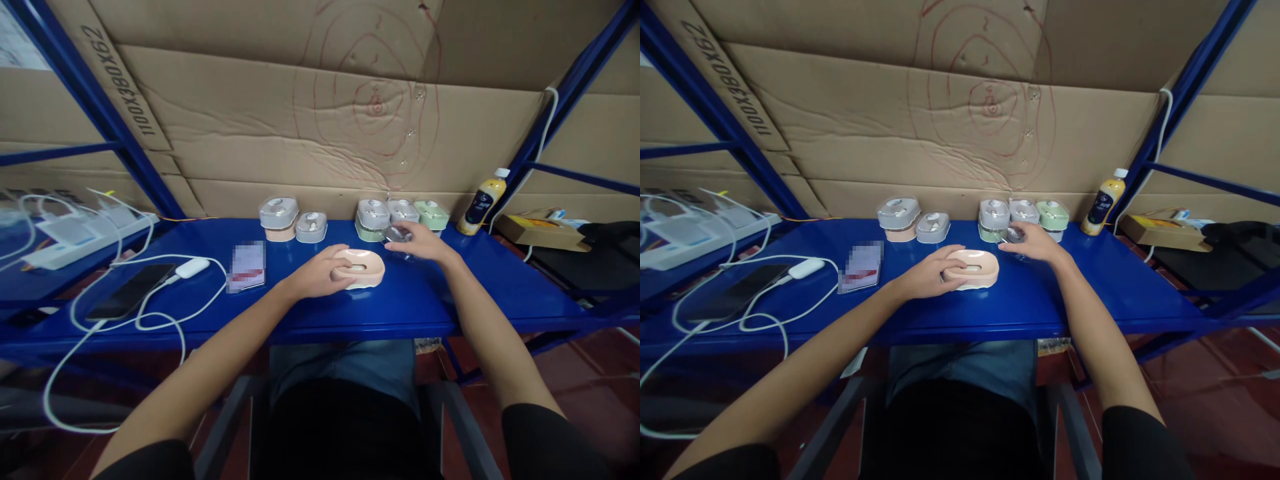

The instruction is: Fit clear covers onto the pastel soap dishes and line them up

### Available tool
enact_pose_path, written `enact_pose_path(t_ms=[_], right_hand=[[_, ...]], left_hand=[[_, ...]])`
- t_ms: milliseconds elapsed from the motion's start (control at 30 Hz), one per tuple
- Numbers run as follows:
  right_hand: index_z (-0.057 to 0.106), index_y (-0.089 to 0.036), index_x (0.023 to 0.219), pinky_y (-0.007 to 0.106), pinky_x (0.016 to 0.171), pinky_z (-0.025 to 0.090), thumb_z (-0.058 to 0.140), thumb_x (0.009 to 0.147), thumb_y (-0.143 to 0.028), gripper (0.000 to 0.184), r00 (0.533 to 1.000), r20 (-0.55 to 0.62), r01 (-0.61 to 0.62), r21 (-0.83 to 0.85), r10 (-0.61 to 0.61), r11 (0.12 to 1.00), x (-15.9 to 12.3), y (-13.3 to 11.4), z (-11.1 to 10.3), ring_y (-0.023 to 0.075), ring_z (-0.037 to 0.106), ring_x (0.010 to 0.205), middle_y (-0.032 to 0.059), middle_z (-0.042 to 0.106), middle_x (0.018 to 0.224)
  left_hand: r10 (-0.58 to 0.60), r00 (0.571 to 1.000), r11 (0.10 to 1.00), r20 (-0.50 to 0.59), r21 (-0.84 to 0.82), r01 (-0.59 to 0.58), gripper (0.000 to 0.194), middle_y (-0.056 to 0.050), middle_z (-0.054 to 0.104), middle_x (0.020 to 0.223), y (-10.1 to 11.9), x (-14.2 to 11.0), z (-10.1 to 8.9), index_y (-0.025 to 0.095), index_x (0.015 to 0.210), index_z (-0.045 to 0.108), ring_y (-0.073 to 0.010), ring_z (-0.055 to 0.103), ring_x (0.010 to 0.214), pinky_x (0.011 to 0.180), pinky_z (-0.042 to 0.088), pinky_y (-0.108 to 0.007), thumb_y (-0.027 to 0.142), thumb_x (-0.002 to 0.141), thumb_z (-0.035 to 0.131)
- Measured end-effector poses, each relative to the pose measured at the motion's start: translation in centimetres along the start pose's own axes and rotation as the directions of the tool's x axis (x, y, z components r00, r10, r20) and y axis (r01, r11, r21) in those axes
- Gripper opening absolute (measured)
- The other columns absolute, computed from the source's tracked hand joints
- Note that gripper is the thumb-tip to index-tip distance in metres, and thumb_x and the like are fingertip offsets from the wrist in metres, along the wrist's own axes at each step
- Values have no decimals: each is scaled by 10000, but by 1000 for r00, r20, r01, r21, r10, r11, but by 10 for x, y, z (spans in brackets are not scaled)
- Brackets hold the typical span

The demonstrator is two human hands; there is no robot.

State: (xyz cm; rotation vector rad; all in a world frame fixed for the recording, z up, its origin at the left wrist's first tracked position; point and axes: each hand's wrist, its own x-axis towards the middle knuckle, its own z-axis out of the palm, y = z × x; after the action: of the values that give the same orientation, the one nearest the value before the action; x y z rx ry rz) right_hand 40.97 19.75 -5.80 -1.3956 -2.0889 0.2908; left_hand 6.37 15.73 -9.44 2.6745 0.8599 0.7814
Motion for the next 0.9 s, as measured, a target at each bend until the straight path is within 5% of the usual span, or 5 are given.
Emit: enact_pose_path(t_ms=[300,500,600,733,900], right_hand=[[748,-202,1378,585,996,627,875,784,-724,801,990,-93,107,1,-107,994,-1,-12,10,379,768,1115,163,800,1288],[739,-229,1426,591,1001,627,881,809,-666,769,976,-54,211,28,-210,977,-6,-26,20,377,764,1138,154,792,1330],[736,-233,1439,583,1041,610,885,807,-655,774,955,21,294,60,-295,954,-9,-38,24,385,753,1199,150,781,1374],[733,-248,1451,562,1064,598,919,765,-666,824,926,67,366,89,-372,926,-10,-50,26,380,746,1222,131,785,1354],[724,-225,1474,555,1084,581,918,764,-682,867,907,122,397,77,-403,915,-13,-54,31,378,734,1242,160,761,1380]], left_hand=[[49,997,993,52,104,-55,649,-120,557,1657,5,-4,1,251,1502,675,-365,469,1598,1349,392,-509,333,877,832],[50,994,982,95,176,-66,627,-195,485,1709,9,-2,3,209,1558,571,-418,458,1595,1311,415,-602,446,1000,731],[4,997,999,79,40,-7,824,-201,475,1721,8,0,6,210,1654,439,-417,440,1614,1334,387,-588,532,972,771],[-155,987,959,38,-236,159,1241,-239,437,1724,-3,2,16,197,1703,305,-448,486,1575,1298,431,-590,584,730,970],[-228,973,896,25,-386,220,1441,-267,426,1729,-11,7,27,197,1716,270,-477,434,1604,1313,371,-635,578,568,1052]])
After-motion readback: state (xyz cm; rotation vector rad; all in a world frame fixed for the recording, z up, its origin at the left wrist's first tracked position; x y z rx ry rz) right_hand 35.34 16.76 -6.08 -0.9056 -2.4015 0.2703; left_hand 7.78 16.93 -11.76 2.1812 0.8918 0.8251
